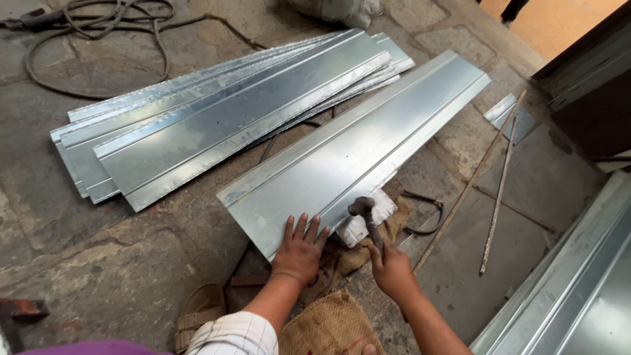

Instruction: The person uses a hammer to flatten and shape the edge of a metal sheet placed on the ground.

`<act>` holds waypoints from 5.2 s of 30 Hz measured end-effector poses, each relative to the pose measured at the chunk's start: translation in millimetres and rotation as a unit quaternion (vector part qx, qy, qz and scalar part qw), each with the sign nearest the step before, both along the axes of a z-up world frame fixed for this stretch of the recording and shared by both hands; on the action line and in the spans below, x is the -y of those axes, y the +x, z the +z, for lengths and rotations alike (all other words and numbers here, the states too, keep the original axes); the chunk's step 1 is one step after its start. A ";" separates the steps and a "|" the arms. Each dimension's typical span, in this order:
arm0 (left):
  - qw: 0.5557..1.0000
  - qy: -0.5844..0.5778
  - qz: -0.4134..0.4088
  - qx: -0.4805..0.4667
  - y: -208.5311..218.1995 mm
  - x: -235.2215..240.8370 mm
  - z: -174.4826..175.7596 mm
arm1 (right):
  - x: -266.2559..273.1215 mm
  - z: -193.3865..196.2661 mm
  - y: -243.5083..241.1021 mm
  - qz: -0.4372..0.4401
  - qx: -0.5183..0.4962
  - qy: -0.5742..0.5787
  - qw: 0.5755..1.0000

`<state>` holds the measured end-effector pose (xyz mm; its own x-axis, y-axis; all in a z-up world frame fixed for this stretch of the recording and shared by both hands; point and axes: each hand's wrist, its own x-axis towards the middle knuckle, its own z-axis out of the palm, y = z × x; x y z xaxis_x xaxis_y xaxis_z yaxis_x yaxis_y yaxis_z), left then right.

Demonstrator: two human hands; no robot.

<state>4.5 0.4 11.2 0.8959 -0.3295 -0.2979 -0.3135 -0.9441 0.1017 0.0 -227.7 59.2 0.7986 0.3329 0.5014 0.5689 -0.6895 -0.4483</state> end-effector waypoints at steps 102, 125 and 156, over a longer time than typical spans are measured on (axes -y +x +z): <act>0.993 0.011 -0.097 0.061 25.0 -34.7 -31.9 | -10.0 39.4 -2.8 -0.212 -0.275 -0.048 0.937; 0.830 -0.174 -0.174 0.500 59.0 -62.6 -154.3 | 14.8 127.7 6.2 -0.181 -0.176 0.197 0.947; 0.980 -0.035 -0.066 0.187 38.4 -83.9 -118.5 | 12.0 98.1 8.8 -0.276 -0.255 0.116 0.919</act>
